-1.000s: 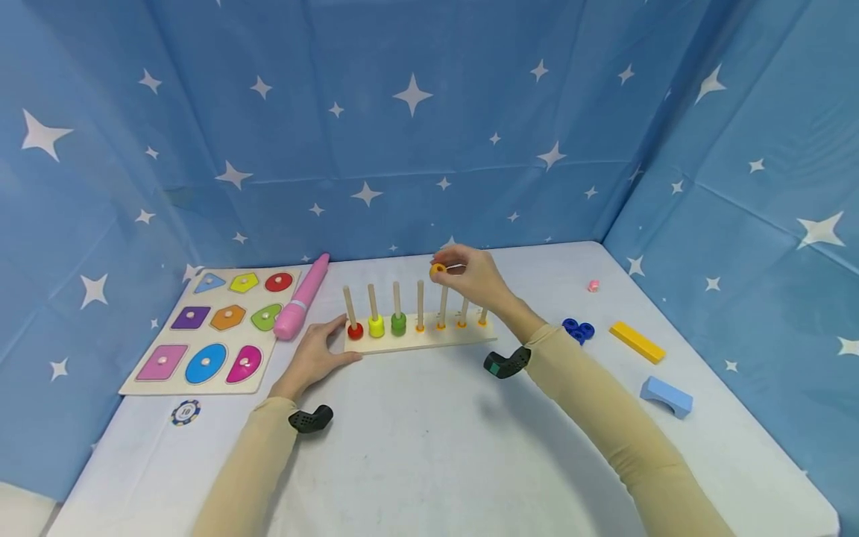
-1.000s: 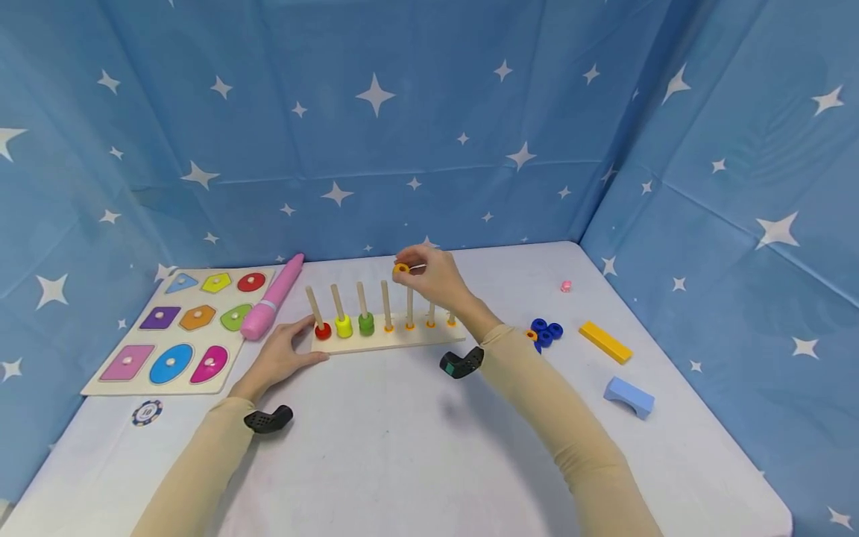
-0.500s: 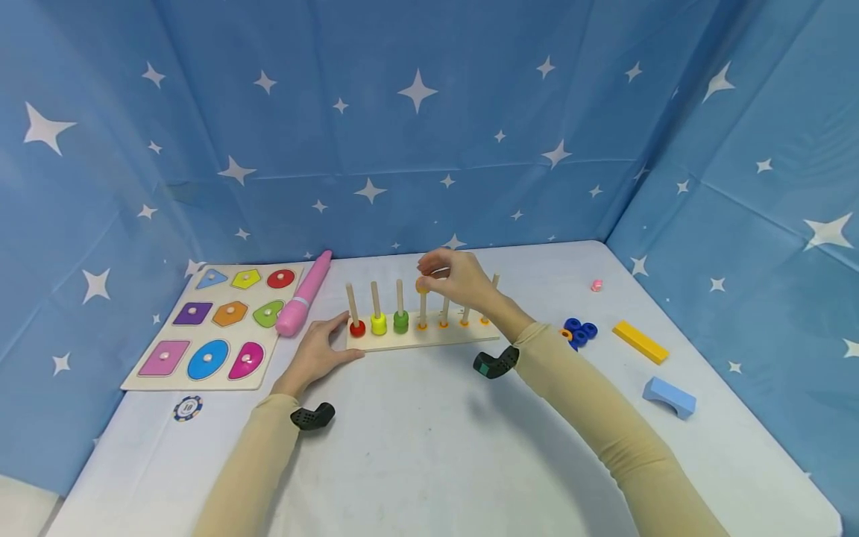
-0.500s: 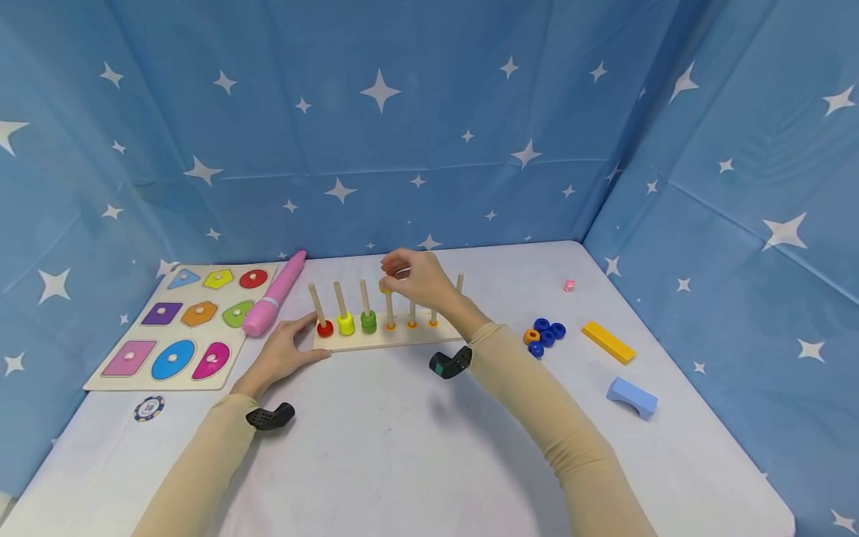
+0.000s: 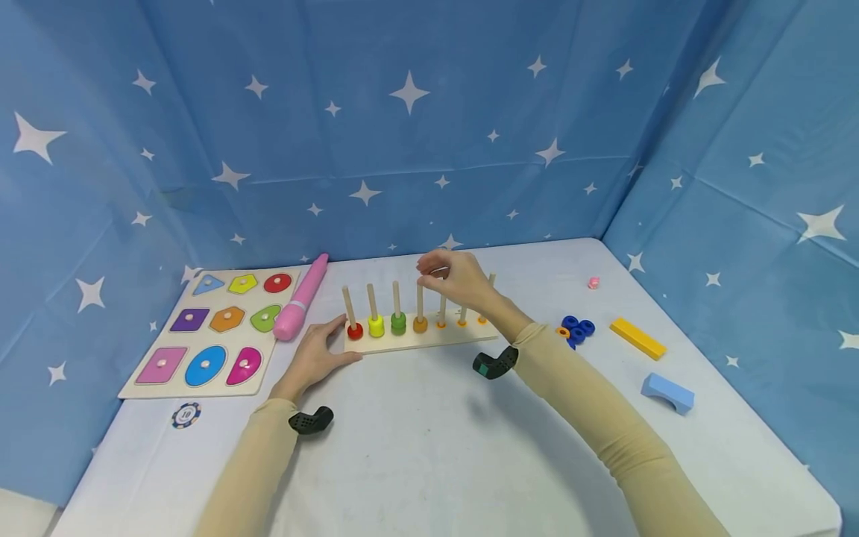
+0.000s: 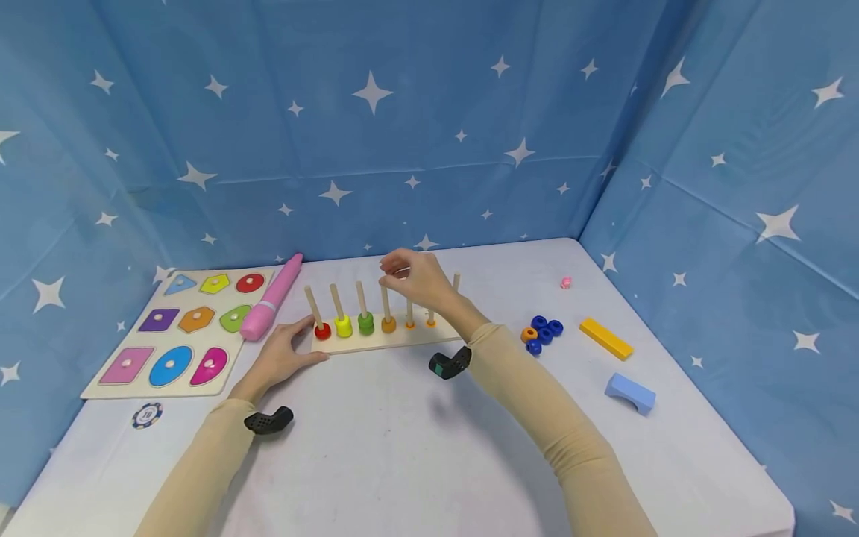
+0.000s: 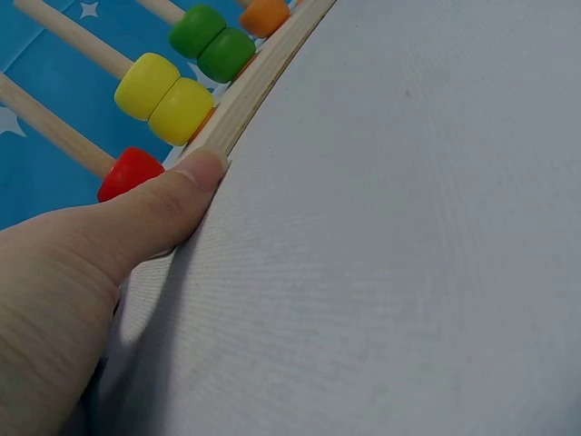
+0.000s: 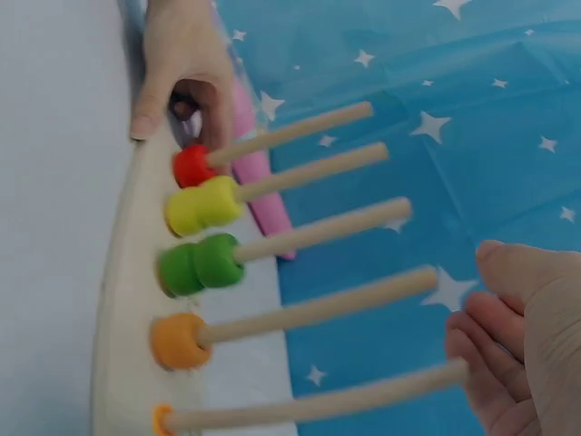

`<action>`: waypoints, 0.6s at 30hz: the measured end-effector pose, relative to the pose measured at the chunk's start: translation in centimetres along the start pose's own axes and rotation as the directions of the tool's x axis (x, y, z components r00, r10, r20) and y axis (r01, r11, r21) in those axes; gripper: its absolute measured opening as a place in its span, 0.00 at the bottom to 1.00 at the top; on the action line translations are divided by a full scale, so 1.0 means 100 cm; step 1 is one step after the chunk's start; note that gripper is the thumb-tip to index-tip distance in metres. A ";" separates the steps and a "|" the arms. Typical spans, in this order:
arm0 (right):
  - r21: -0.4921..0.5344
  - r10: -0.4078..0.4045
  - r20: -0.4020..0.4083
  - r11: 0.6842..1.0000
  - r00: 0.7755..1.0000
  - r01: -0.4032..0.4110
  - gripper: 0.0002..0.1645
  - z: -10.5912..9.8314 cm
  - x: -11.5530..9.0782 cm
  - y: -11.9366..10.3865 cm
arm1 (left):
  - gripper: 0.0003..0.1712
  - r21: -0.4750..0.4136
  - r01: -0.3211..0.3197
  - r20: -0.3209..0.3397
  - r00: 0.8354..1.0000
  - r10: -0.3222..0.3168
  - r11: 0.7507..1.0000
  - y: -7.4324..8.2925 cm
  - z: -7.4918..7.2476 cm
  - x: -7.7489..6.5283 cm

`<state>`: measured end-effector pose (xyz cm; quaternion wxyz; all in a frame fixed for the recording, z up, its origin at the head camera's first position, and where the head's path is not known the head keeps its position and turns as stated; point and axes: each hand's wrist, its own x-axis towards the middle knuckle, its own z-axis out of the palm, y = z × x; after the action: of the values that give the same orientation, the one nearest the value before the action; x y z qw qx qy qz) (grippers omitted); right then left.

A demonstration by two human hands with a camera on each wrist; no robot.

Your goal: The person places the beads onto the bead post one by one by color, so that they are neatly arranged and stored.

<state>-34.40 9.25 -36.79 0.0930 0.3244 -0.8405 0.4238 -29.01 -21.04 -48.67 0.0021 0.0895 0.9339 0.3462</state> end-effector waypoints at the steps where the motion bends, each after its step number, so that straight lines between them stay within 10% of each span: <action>1: 0.007 0.000 -0.012 1.000 1.000 0.000 0.15 -0.003 -0.001 0.001 | 0.54 0.003 -0.001 0.003 1.000 0.001 1.000 0.000 0.000 0.000; 18: 0.008 0.126 -0.299 0.992 0.946 -0.129 0.16 -0.075 -0.055 0.052 | 0.54 0.007 -0.013 -0.005 1.000 0.013 1.000 0.001 0.000 -0.002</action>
<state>-34.31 19.85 -37.88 0.1932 0.2010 -0.8385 0.4682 -28.83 -21.02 -48.62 -0.0026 0.0949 0.9344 0.3433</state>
